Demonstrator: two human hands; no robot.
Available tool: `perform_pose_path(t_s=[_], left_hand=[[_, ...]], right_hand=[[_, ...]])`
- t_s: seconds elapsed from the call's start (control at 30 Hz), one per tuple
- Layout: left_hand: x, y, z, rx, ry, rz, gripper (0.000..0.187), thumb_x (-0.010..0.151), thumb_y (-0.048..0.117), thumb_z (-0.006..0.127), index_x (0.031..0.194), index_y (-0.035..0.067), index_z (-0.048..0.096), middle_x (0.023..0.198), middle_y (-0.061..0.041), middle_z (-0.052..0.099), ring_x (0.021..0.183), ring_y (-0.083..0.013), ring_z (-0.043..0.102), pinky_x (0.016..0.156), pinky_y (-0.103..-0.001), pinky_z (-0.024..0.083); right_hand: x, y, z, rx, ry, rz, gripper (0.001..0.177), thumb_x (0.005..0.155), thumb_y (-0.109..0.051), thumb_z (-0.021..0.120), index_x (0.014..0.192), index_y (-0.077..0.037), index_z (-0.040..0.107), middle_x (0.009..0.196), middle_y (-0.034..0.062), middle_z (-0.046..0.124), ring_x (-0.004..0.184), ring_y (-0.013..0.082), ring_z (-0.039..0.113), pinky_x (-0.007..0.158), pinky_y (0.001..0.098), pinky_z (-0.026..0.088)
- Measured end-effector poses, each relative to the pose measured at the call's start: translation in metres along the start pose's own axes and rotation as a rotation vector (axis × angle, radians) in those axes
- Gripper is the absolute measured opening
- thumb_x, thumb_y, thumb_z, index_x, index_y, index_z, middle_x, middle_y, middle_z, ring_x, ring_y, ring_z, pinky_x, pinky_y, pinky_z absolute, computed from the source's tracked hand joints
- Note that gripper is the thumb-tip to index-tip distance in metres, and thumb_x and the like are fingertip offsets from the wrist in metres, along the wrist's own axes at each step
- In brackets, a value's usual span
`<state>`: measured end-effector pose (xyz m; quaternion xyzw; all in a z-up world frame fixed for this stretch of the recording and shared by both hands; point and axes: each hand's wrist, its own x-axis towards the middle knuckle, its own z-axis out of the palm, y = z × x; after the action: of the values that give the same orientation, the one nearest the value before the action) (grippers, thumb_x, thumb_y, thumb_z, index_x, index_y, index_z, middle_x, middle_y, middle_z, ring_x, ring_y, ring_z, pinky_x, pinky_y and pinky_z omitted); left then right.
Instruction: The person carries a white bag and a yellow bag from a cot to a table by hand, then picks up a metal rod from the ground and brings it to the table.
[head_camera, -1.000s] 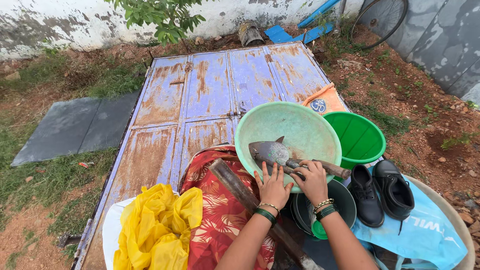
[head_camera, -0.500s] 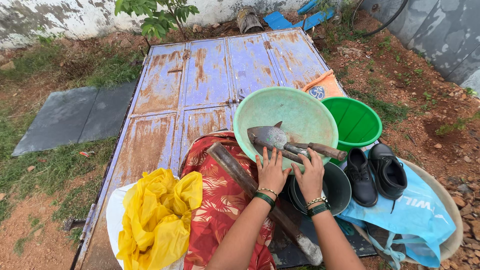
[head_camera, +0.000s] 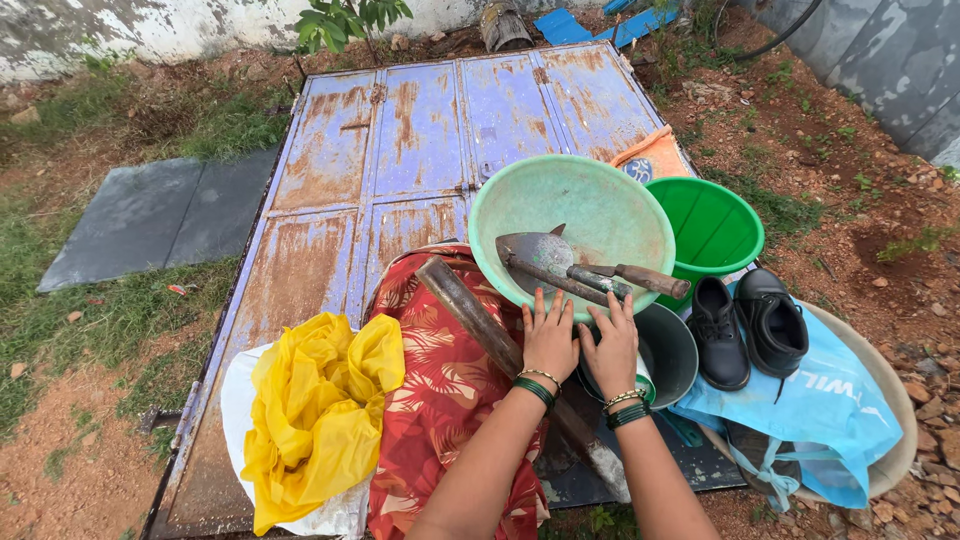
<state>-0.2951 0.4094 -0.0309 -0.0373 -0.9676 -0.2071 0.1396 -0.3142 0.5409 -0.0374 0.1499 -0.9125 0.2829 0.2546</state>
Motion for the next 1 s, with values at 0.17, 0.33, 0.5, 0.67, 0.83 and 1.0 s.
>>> perform_pose_path(t_s=[0.17, 0.33, 0.5, 0.67, 0.83, 1.0], left_hand=[[-0.009, 0.002, -0.001, -0.022, 0.022, 0.042, 0.07, 0.084, 0.02, 0.071, 0.148, 0.004, 0.046, 0.163, -0.015, 0.032, 0.154, -0.0432, 0.012, 0.122, -0.062, 0.014], [-0.019, 0.004, 0.003, -0.139, 0.023, 0.05, 0.067, 0.085, 0.013, 0.068, 0.148, 0.004, 0.047, 0.163, -0.015, 0.033, 0.154, -0.0428, 0.018, 0.121, -0.059, 0.023], [-0.032, 0.007, -0.002, -0.195, 0.052, 0.058, 0.064, 0.089, 0.014, 0.066, 0.15, 0.005, 0.045, 0.162, -0.015, 0.036, 0.153, -0.0442, 0.023, 0.121, -0.058, 0.024], [-0.045, 0.012, -0.029, -0.279, 0.04, 0.005, 0.065, 0.091, 0.017, 0.065, 0.151, 0.005, 0.042, 0.161, -0.017, 0.035, 0.149, -0.0474, 0.024, 0.12, -0.057, 0.025], [-0.061, 0.01, -0.057, -0.333, 0.208, 0.056, 0.064, 0.093, 0.013, 0.062, 0.153, 0.003, 0.042, 0.162, -0.017, 0.039, 0.151, -0.0464, 0.029, 0.123, -0.055, 0.027], [-0.078, 0.004, -0.098, -0.35, 0.275, 0.044, 0.063, 0.094, 0.01, 0.059, 0.154, 0.003, 0.041, 0.164, -0.017, 0.038, 0.153, -0.0456, 0.029, 0.124, -0.052, 0.03]], right_hand=[[-0.015, -0.006, -0.001, 0.019, -0.007, 0.014, 0.051, 0.083, -0.02, 0.074, 0.132, -0.007, 0.065, 0.158, 0.0198, 0.045, 0.15, 0.0449, 0.029, 0.113, 0.0529, 0.035], [-0.023, 0.003, 0.002, 0.097, -0.023, 0.026, 0.052, 0.086, -0.02, 0.073, 0.135, -0.005, 0.062, 0.155, 0.0192, 0.048, 0.151, 0.0468, 0.03, 0.117, 0.0506, 0.035], [-0.032, -0.008, -0.005, 0.254, -0.005, 0.147, 0.047, 0.092, -0.025, 0.071, 0.133, -0.004, 0.064, 0.153, 0.0214, 0.05, 0.148, 0.0443, 0.037, 0.115, 0.0486, 0.037], [-0.034, -0.031, -0.02, 0.347, 0.002, 0.155, 0.046, 0.1, -0.032, 0.064, 0.134, -0.002, 0.063, 0.148, 0.0221, 0.055, 0.146, 0.0416, 0.042, 0.114, 0.0469, 0.038], [-0.035, -0.067, -0.03, 0.418, -0.013, 0.133, 0.044, 0.102, -0.031, 0.061, 0.135, -0.001, 0.063, 0.148, 0.0221, 0.056, 0.145, 0.0404, 0.044, 0.115, 0.046, 0.039], [-0.03, -0.105, -0.04, 0.456, -0.001, 0.087, 0.046, 0.1, -0.028, 0.062, 0.137, -0.001, 0.06, 0.149, 0.0216, 0.055, 0.145, 0.0375, 0.046, 0.114, 0.0436, 0.039]])
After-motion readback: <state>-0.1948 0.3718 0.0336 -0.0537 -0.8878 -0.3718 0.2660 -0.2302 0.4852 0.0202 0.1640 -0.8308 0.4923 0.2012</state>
